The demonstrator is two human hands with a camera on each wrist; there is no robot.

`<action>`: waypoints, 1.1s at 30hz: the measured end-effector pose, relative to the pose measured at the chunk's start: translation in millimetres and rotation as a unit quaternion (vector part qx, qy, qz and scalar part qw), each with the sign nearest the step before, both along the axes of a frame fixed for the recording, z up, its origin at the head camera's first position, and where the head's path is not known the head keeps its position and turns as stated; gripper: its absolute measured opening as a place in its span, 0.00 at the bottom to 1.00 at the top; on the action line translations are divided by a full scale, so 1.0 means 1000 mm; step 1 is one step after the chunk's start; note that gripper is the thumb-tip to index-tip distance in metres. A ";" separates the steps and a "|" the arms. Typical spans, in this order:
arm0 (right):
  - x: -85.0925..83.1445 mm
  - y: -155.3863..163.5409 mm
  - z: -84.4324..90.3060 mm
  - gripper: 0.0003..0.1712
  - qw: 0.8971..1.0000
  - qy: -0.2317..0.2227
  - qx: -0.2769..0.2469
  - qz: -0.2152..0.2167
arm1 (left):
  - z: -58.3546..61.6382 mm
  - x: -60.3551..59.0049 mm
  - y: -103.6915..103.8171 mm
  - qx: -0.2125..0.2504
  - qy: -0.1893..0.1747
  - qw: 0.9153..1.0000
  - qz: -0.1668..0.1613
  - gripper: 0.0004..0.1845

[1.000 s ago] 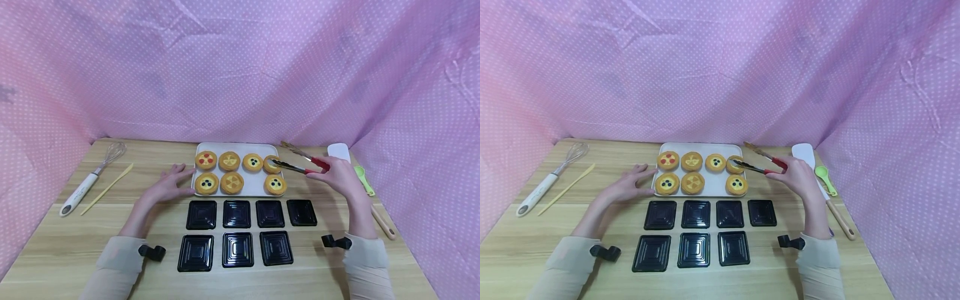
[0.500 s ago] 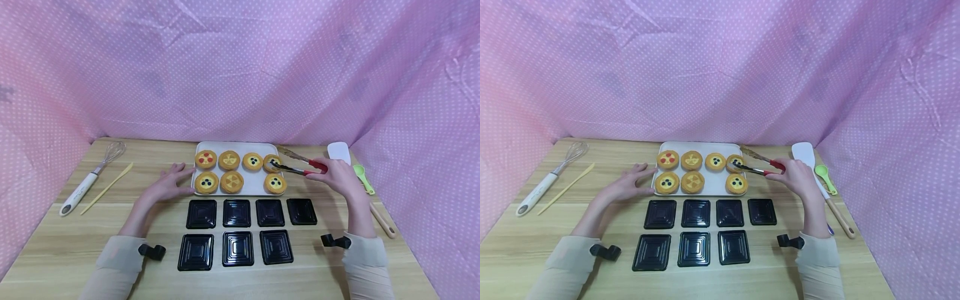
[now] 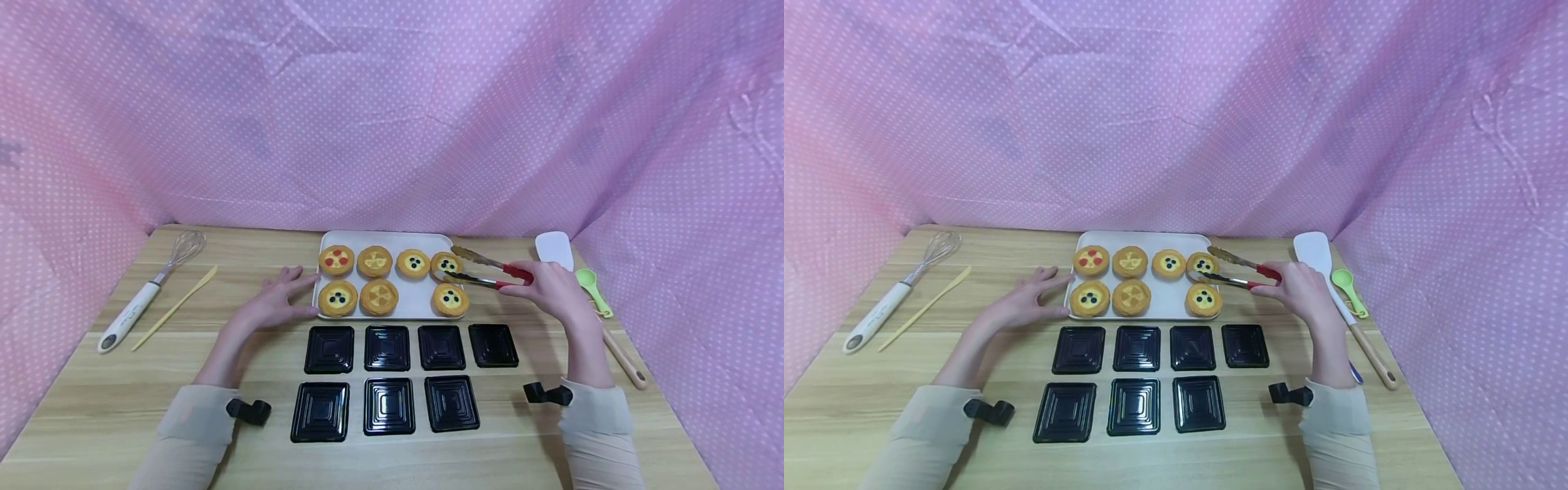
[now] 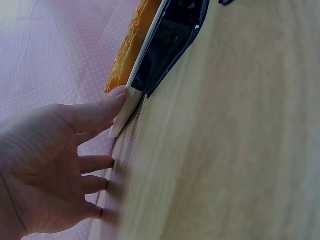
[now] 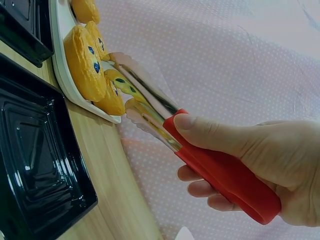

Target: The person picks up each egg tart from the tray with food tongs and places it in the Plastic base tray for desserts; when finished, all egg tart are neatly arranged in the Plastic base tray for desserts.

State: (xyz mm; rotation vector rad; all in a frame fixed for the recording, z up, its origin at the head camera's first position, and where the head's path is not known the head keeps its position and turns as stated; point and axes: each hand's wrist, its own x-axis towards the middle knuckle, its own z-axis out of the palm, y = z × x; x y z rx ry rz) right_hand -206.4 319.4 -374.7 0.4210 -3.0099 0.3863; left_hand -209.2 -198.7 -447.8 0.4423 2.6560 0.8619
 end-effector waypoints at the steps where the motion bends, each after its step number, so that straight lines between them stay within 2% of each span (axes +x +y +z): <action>1: 0.000 0.000 0.000 0.31 1.000 -0.002 0.001 0.000 | 0.000 0.000 0.000 0.000 0.001 1.000 0.000 0.44; 33: -0.002 -0.001 -0.003 0.27 1.000 0.005 0.017 0.009 | -0.001 0.000 0.000 0.003 0.009 1.000 0.000 0.44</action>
